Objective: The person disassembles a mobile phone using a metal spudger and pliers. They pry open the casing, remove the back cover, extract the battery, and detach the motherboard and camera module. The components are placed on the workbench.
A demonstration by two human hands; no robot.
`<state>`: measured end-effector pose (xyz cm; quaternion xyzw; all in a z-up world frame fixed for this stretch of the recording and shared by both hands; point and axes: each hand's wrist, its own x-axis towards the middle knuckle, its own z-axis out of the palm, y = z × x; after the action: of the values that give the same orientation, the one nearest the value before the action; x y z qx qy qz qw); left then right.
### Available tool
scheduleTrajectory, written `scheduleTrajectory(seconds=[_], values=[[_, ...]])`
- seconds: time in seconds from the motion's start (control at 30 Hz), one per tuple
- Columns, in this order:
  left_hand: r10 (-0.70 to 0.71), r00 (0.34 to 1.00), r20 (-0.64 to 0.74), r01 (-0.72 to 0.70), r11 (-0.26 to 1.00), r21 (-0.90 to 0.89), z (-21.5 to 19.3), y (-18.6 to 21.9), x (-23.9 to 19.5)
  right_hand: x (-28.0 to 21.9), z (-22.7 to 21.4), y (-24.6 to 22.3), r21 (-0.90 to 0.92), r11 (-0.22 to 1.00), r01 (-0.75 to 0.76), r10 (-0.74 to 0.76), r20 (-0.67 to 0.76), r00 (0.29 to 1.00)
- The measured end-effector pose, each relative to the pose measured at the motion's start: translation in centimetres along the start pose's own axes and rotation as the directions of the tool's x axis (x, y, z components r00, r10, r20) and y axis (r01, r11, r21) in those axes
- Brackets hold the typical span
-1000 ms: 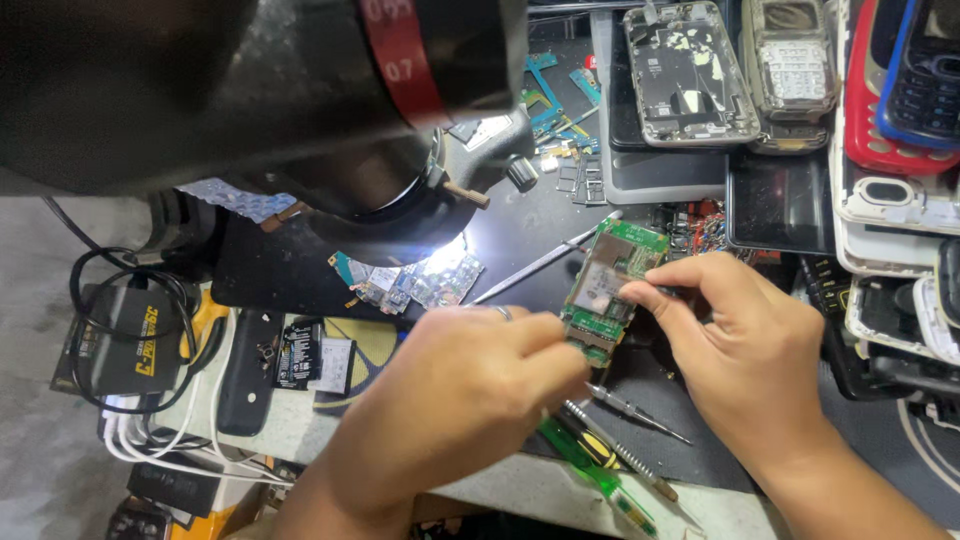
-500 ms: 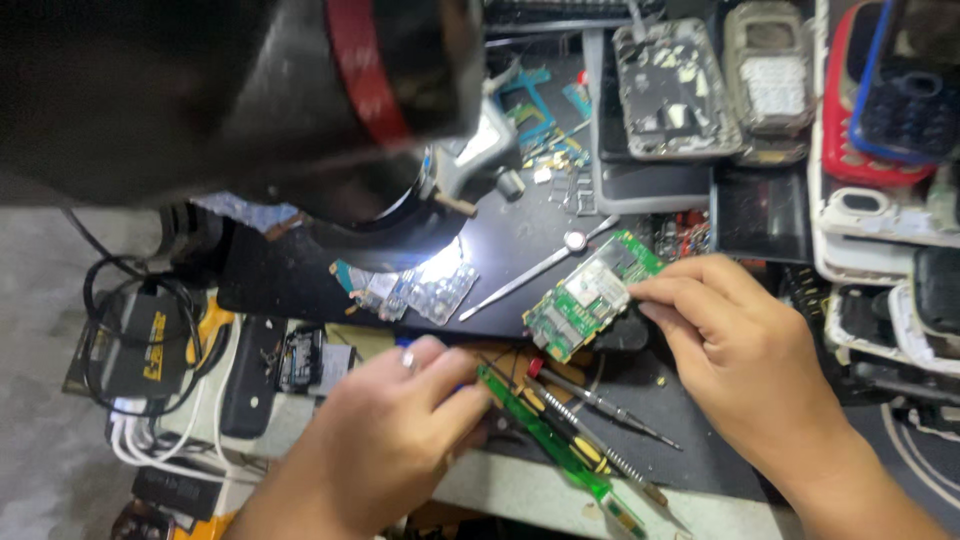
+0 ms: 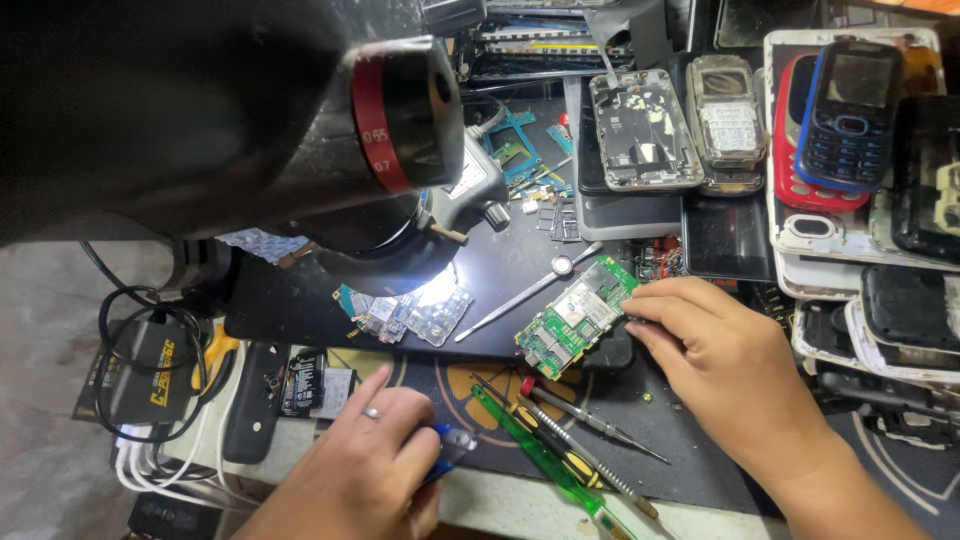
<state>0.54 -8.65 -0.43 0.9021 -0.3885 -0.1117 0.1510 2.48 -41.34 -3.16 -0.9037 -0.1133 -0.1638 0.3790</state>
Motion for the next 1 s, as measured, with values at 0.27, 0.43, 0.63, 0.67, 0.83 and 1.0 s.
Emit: scheduleTrajectory(seconds=[0.27,0.43,0.63,0.67,0.83,1.0], values=[[-0.213,0.977,-0.021,0.099,0.539,-0.836,-2.1,1.0,1.3,0.1,-0.3,0.1,0.086,0.993,-0.077,0.078,-0.007,0.997],[-0.086,0.995,0.050,0.057,0.087,-0.995,-1.4,2.3,4.3,0.0,-0.4,0.0,0.083,0.990,-0.115,0.115,0.013,0.993],[0.055,0.998,-0.043,-0.070,0.782,-0.620,-3.4,4.8,5.9,-0.1,-0.7,0.1,0.018,0.996,-0.093,0.092,0.028,0.995],[0.061,0.988,-0.143,-0.116,0.905,-0.410,-3.3,5.2,6.6,-0.1,-0.7,0.2,-0.018,0.998,-0.053,0.053,0.014,0.998],[0.124,0.935,-0.332,-0.080,0.986,0.144,-3.0,5.7,8.7,0.0,-0.6,0.3,-0.142,0.987,0.075,-0.078,-0.018,0.997],[0.135,0.952,-0.275,-0.067,0.968,0.243,-2.7,5.9,10.4,0.1,-0.4,0.4,-0.193,0.969,0.154,-0.162,-0.024,0.987]])
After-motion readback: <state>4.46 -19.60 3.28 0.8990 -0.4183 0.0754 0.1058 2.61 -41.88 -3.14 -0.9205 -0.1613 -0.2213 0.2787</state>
